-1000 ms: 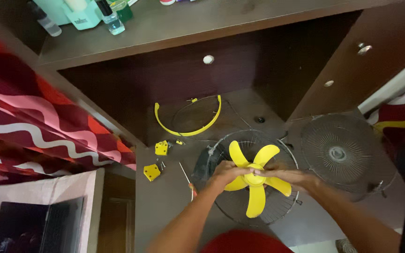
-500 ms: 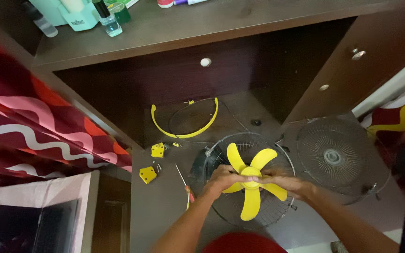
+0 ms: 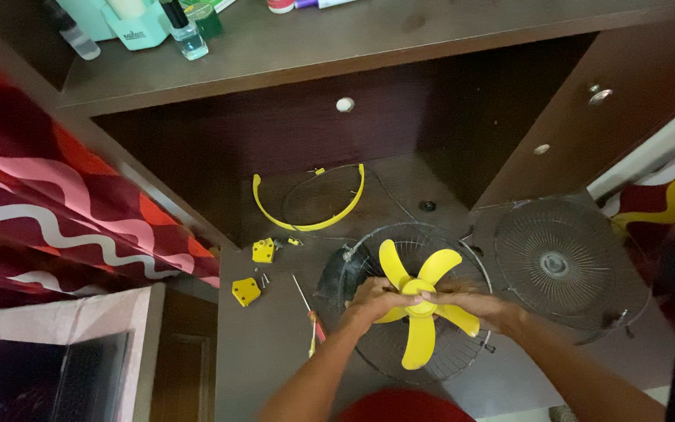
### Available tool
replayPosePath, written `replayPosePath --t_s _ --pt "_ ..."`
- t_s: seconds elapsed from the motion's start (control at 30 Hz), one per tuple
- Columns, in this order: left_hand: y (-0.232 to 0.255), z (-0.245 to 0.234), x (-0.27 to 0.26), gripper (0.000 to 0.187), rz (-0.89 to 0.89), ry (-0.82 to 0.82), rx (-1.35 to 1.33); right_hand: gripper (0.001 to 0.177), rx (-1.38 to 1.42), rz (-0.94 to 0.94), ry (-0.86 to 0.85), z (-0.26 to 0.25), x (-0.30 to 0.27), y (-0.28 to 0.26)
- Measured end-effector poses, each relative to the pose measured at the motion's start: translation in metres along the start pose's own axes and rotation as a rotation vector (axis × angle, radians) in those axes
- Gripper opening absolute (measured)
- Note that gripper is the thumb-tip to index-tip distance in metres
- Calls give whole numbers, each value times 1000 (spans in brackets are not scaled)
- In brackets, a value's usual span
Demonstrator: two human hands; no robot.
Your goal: The person assembles an electric fan by placing a yellow fan blade onto the motor shaft and securing it with a nut. They then attach the front wire cage to the fan assembly and tighten it using a screwdriver.
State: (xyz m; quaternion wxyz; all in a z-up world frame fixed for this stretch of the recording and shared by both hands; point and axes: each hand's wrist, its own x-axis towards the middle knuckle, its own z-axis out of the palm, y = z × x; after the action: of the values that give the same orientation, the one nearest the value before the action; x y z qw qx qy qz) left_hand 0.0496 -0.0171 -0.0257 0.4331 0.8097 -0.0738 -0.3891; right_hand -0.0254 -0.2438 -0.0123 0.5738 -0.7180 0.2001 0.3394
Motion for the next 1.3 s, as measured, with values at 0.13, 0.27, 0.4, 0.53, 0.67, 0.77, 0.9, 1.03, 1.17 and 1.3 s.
replayPosePath --t_s 0.13,0.27,0.4,0.53,0.67,0.77,0.9,1.03,1.17,1.3 --pt "-2 0 0 68 94 20 -58 82 10 -60 -53 -2 -2 -1" --pt "-3 1 4 66 36 47 38 84 -12 -4 3 -1 0 1" --pt "-4 6 8 64 -15 31 -5 86 3 25 31 1 3 4" --pt "-7 4 9 64 47 30 -85 88 53 -47 12 1 4 6" --pt "-8 5 11 64 32 54 -37 87 54 -59 21 1 5 7" --pt "-10 5 12 63 42 41 -59 83 77 -52 17 1 7 9" --pt "-10 2 11 63 133 7 -116 78 149 -99 -8 1 10 13" --pt "-4 0 5 61 80 6 -92 82 49 -76 -35 -4 11 16" --pt "5 -2 -1 58 9 -12 -126 91 205 7 -36 -10 11 17" --pt "7 -3 -5 59 56 -31 -258 93 278 -55 -109 -7 8 16"
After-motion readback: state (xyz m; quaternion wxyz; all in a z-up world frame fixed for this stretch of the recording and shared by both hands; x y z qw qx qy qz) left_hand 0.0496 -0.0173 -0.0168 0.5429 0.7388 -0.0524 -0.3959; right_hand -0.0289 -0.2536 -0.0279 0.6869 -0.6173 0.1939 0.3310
